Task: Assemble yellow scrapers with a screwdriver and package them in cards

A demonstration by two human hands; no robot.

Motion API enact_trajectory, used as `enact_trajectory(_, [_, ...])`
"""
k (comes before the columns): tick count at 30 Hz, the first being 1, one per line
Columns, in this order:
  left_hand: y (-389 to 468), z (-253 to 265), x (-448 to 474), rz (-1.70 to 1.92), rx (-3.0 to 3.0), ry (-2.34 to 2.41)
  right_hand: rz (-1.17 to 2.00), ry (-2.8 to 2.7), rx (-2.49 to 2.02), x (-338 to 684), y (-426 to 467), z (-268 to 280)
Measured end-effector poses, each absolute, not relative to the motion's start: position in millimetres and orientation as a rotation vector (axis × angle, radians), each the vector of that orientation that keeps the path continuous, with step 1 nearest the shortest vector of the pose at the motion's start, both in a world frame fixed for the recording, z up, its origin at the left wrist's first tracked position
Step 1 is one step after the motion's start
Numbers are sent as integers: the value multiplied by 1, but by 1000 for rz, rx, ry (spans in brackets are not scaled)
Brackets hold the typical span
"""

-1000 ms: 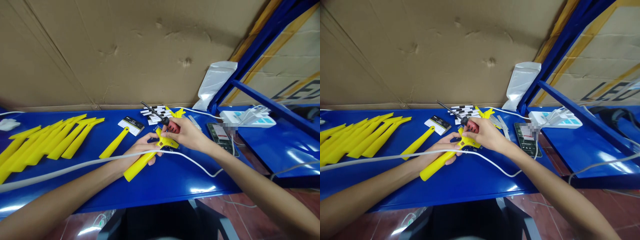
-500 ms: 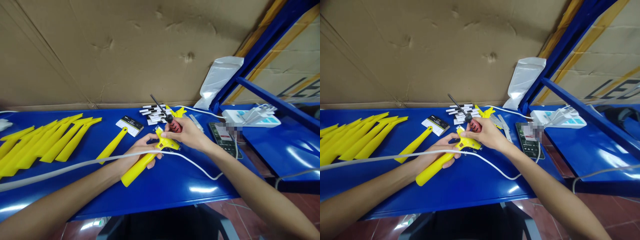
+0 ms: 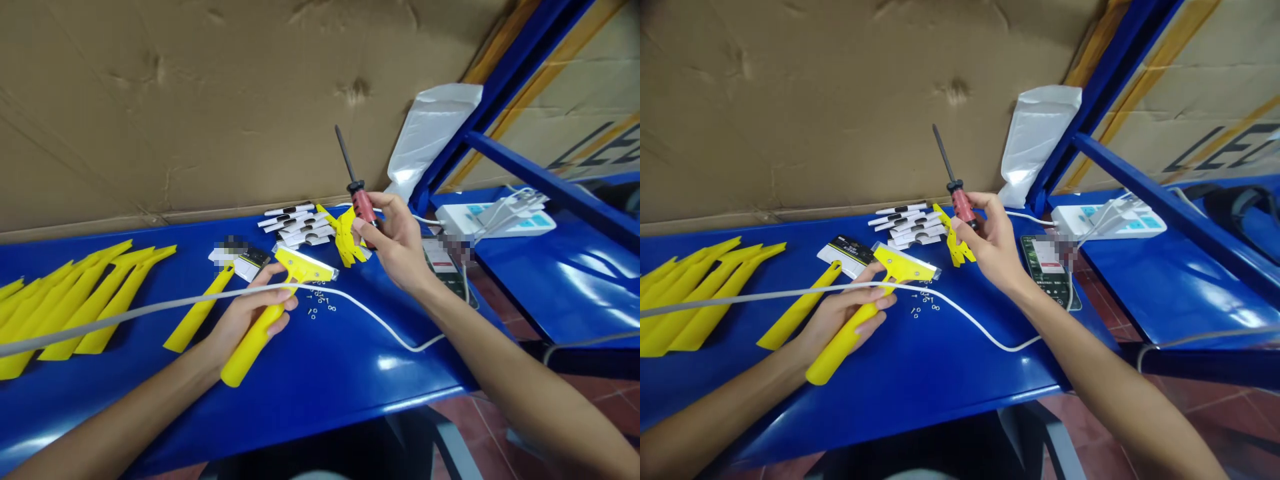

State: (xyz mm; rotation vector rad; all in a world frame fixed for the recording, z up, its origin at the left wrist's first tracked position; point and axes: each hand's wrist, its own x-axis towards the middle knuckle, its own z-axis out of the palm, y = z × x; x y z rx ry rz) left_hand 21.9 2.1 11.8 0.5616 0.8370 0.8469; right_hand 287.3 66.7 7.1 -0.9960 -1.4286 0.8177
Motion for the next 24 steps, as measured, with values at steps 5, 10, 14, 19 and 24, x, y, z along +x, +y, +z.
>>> enact_trajectory(5, [1,11,22,871,641,848,754,-1377,-981,284,66,14])
enact_trajectory(10, [1,2,16,864,732,842,860,-1227,-964,288,70,17])
enact_trajectory(14, [0,2,15,842,716,837,823,-1272,-965,288,71,19])
enact_trajectory(19, [-1,-2,15,852,725,847,748,-1337,-1027,287,72,15])
enact_trajectory(24, [-1,-5,13,860,729,846,666,-1367,-1001,293,77,10])
